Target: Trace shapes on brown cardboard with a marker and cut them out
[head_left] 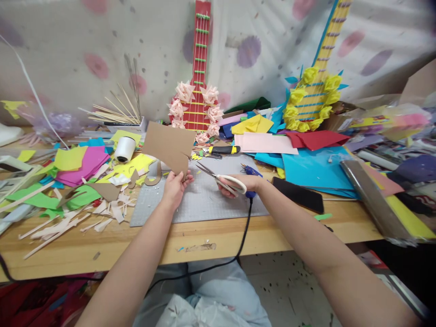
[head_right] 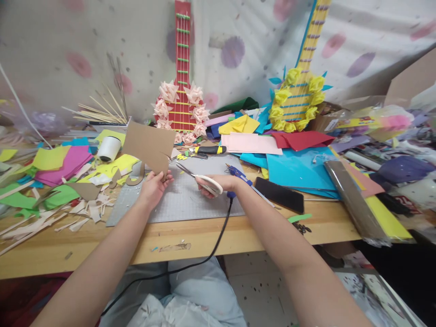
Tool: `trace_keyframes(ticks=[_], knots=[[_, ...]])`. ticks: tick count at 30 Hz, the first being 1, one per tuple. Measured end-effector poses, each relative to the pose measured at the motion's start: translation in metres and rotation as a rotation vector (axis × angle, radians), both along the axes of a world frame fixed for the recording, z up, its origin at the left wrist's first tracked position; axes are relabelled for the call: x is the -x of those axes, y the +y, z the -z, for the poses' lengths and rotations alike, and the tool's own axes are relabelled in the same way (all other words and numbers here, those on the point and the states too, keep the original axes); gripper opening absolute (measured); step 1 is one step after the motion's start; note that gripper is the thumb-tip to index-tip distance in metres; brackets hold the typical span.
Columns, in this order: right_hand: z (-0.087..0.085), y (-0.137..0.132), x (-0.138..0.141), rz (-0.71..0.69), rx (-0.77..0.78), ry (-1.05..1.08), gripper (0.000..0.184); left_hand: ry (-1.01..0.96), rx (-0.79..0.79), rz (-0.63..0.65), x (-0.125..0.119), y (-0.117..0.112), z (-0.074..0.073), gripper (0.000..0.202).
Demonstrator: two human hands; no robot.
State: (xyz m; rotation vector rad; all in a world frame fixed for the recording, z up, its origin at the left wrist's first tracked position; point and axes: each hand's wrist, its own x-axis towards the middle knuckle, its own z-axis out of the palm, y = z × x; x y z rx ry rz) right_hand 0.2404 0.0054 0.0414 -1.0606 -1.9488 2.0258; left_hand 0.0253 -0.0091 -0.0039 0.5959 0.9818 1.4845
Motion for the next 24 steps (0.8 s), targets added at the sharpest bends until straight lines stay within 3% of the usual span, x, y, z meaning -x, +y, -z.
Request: trace_keyframes(ticks=[3,5,9,15,17,21,23,24], knots=[[0.002,0.002,-0.002,0.048,-0.071,0.039,0.049,-0.101,0.033,0.001,0.003,0.000,-0.002,0.013],[0.006,0.005,0.004,0.175,-0.099,0.085,0.046,-0.161,0.054,0.009,0.002,0.000,-0.001,0.016],[0.016,0.008,0.038,0.551,-0.152,0.136,0.045,-0.207,0.092,0.074,-0.003,-0.002,0.000,0.014],[0.022,0.014,0.085,0.775,-0.175,0.301,0.044,-0.120,0.123,0.177,-0.008,-0.006,-0.003,0.005],[0.020,0.020,0.083,0.825,-0.220,0.294,0.041,-0.024,0.151,0.279,-0.003,-0.011,-0.007,0.012],[0.012,0.035,0.053,0.805,-0.265,0.165,0.039,0.265,0.152,0.665,0.018,-0.017,-0.030,0.025],[0.007,0.042,0.032,0.734,-0.283,0.121,0.039,0.359,0.068,0.552,0.033,-0.014,-0.044,0.025],[0.005,0.045,0.022,0.690,-0.304,0.105,0.037,0.413,0.024,0.391,0.040,-0.009,-0.050,0.023]])
